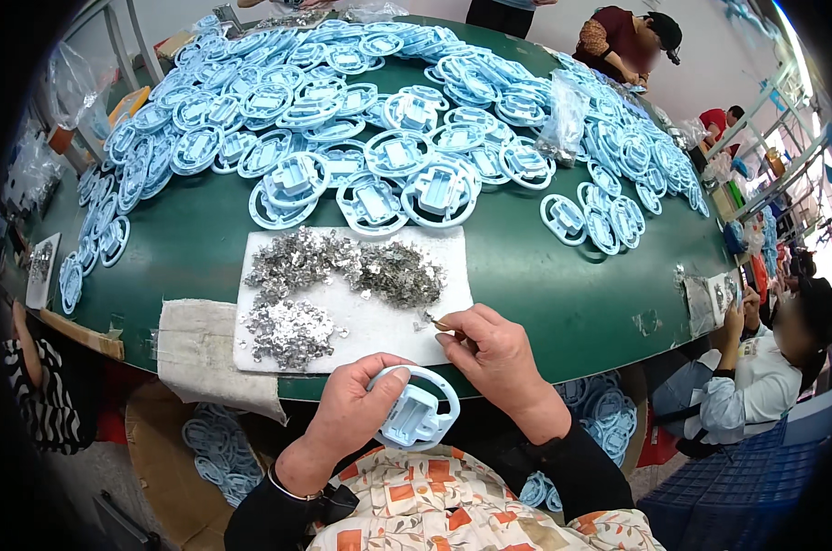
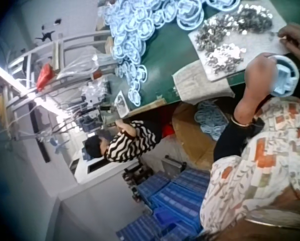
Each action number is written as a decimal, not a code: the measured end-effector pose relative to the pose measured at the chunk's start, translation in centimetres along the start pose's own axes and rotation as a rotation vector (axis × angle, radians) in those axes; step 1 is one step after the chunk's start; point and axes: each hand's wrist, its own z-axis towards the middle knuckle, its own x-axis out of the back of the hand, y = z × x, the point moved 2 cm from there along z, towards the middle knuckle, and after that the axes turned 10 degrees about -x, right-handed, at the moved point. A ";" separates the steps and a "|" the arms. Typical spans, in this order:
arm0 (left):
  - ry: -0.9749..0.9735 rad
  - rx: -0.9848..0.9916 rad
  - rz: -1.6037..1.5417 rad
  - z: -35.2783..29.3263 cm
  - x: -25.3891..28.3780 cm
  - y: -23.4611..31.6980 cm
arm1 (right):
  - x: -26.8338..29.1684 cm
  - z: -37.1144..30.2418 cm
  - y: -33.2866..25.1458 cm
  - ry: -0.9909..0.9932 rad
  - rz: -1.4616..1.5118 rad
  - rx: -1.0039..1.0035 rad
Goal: The person sits at a large green table in a workshop and assembles light blue plastic components. They pick up a plastic ring, insert a small metal pin into a central slot using a small tool, and then place the finished unit on the table. This process is repeated continuously throughout the video.
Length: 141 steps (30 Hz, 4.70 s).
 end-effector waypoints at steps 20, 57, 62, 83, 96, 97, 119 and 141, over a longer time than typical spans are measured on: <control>-0.047 0.067 -0.218 2.4 -1.0 1.7 | 0.2 0.4 0.2 -0.297 0.615 -0.215; 0.001 -0.299 0.213 2.8 -1.5 2.0 | 1.4 0.1 -0.1 -0.505 0.842 -0.509; -0.041 -0.281 0.303 2.6 -1.3 2.5 | 1.6 0.5 -0.2 -0.511 0.743 -0.476; 0.292 -0.373 -0.477 4.3 -1.8 2.2 | -0.8 -3.9 0.0 -0.452 1.125 -0.542; -0.315 0.016 0.050 3.6 -1.3 4.7 | 4.7 -2.7 0.5 -0.483 0.573 -0.213; -0.312 0.024 0.022 3.5 -1.4 4.5 | 4.7 -2.9 0.5 -0.421 0.620 -0.207; 0.005 -0.109 0.019 3.3 -1.9 0.7 | 0.5 -1.4 0.1 0.107 0.106 -0.043; 0.016 -0.074 -0.051 3.2 -1.7 1.0 | 1.8 -0.8 -0.6 0.013 0.097 -0.174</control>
